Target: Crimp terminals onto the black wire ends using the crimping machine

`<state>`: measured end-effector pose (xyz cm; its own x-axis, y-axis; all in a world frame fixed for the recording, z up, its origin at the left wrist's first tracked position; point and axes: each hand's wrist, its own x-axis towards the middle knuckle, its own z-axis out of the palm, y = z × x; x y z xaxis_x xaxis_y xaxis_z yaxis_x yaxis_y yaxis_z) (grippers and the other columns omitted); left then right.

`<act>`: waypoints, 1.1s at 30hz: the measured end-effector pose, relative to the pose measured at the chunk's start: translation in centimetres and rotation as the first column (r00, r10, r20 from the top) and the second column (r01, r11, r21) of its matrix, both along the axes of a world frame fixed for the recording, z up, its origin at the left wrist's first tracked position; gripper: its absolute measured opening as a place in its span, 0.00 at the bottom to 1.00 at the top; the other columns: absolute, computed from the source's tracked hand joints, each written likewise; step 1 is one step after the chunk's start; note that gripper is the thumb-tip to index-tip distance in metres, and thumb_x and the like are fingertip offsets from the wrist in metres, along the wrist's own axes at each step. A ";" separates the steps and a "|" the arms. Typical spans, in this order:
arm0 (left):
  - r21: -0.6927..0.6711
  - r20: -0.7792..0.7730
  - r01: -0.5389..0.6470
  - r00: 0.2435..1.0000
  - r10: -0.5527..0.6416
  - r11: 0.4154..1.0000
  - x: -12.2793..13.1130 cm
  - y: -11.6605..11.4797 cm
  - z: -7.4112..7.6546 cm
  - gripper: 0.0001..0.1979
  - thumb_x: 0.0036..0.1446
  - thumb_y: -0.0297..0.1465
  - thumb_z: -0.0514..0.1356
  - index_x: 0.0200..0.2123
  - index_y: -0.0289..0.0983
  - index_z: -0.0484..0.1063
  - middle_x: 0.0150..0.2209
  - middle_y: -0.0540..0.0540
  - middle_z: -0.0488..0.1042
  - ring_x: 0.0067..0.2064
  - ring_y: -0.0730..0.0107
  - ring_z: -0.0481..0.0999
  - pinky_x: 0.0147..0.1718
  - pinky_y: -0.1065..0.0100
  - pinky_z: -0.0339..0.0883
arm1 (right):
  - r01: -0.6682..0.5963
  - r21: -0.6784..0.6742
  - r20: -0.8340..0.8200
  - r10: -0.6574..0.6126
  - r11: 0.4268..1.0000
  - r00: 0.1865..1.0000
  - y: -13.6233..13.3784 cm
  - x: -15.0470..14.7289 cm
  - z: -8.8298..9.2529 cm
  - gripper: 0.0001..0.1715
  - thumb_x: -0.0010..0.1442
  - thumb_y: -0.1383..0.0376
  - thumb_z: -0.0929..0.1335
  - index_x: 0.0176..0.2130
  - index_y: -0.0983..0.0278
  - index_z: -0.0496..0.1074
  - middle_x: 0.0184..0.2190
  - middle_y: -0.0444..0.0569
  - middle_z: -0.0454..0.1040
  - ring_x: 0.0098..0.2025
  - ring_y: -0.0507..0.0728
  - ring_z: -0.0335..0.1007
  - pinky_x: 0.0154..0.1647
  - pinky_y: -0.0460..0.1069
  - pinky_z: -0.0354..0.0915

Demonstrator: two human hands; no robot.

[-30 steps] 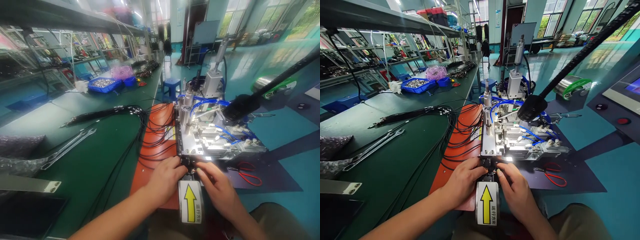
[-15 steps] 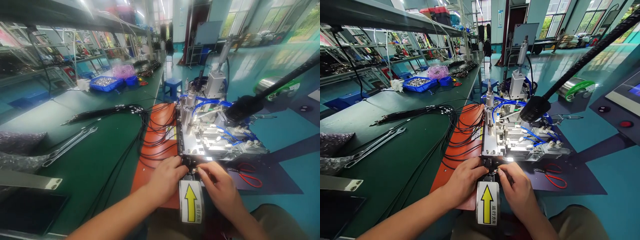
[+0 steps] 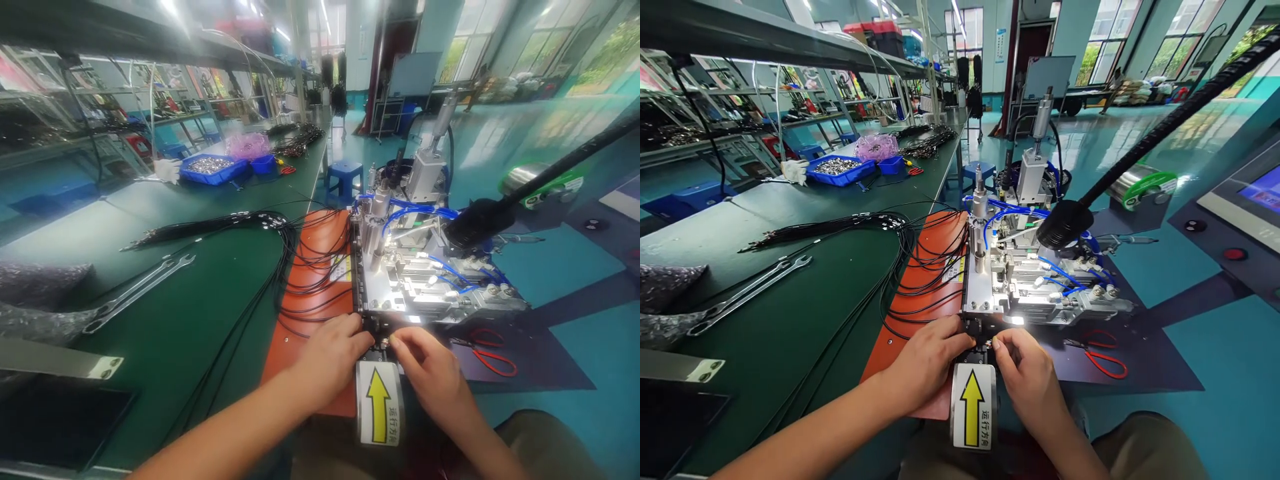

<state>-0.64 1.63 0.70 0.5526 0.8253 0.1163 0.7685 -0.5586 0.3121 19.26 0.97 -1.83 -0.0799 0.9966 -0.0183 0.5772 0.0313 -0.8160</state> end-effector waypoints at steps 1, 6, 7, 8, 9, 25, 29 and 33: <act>-0.016 -0.024 0.002 1.000 -0.003 1.000 0.0 -0.1 0.3 0.06 0.64 0.28 0.58 0.42 0.39 0.74 0.39 0.46 0.72 0.41 0.62 0.72 0.39 0.65 0.67 | 0.003 -0.014 -0.012 -0.003 1.000 1.000 0.0 0.0 -0.1 0.16 0.65 0.54 0.63 0.36 0.61 0.75 0.31 0.45 0.77 0.33 0.57 0.72 0.33 0.48 0.64; 0.001 -0.160 0.027 0.987 -0.026 1.000 0.3 -0.8 1.9 0.10 0.65 0.26 0.55 0.46 0.38 0.74 0.41 0.43 0.74 0.45 0.57 0.72 0.46 0.57 0.67 | 0.020 -0.062 -0.096 -0.026 0.998 0.995 0.1 -0.2 -1.0 0.18 0.64 0.53 0.64 0.34 0.63 0.74 0.30 0.47 0.77 0.31 0.56 0.71 0.30 0.47 0.64; 0.007 -0.180 0.025 0.983 -0.023 1.000 0.4 -0.9 2.0 0.11 0.64 0.26 0.55 0.47 0.37 0.73 0.41 0.43 0.74 0.45 0.57 0.72 0.47 0.56 0.67 | 0.023 -0.064 -0.112 -0.030 0.998 0.993 0.1 -0.3 -1.0 0.19 0.64 0.53 0.64 0.33 0.63 0.74 0.29 0.47 0.77 0.30 0.56 0.71 0.29 0.47 0.64; 0.004 -0.195 0.015 0.981 -0.014 1.000 0.5 -1.1 2.1 0.11 0.62 0.26 0.57 0.47 0.36 0.73 0.41 0.43 0.74 0.45 0.56 0.72 0.47 0.55 0.67 | 0.026 -0.063 -0.124 -0.033 0.998 0.992 0.2 -0.3 -1.0 0.19 0.64 0.53 0.63 0.33 0.64 0.74 0.29 0.46 0.77 0.28 0.55 0.70 0.28 0.47 0.63; -0.007 -0.209 -0.001 0.978 0.000 1.000 0.6 -1.3 2.2 0.11 0.60 0.27 0.59 0.47 0.35 0.72 0.41 0.42 0.74 0.44 0.56 0.72 0.47 0.55 0.68 | 0.027 -0.058 -0.132 -0.034 0.998 0.991 0.1 -0.4 -1.0 0.19 0.65 0.53 0.63 0.33 0.64 0.74 0.28 0.46 0.76 0.27 0.55 0.70 0.27 0.47 0.63; -0.158 -0.229 -0.100 0.971 0.062 0.982 0.3 -1.9 4.2 0.13 0.62 0.24 0.51 0.44 0.35 0.73 0.37 0.40 0.76 0.36 0.60 0.77 0.35 0.65 0.68 | -0.216 0.333 -0.076 0.254 0.918 0.964 -8.7 -1.8 0.2 0.12 0.66 0.65 0.62 0.30 0.62 0.69 0.26 0.43 0.67 0.27 0.51 0.66 0.27 0.44 0.60; -0.274 -0.140 -0.122 0.986 0.086 0.954 -2.4 -0.9 6.5 0.12 0.63 0.28 0.52 0.38 0.39 0.75 0.35 0.45 0.79 0.34 0.64 0.77 0.33 0.69 0.64 | -0.317 0.401 -0.030 0.358 0.860 0.933 -9.1 -2.6 -0.3 0.08 0.63 0.69 0.63 0.32 0.62 0.69 0.26 0.43 0.67 0.26 0.50 0.66 0.25 0.44 0.58; -0.137 -0.243 -0.348 0.919 0.309 0.927 -8.5 1.7 9.8 0.12 0.60 0.32 0.53 0.35 0.41 0.77 0.32 0.48 0.78 0.31 0.66 0.74 0.31 0.70 0.61 | -0.340 0.392 -0.004 0.371 0.855 0.929 -9.2 -2.7 -0.9 0.08 0.62 0.70 0.64 0.31 0.61 0.69 0.25 0.43 0.67 0.25 0.50 0.67 0.24 0.43 0.59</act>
<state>-9.09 3.34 10.46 0.2419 0.9607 -0.1358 0.9582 -0.2145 0.1895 16.57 -8.27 -2.74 -0.4156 0.8290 0.3743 0.4041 0.5369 -0.7406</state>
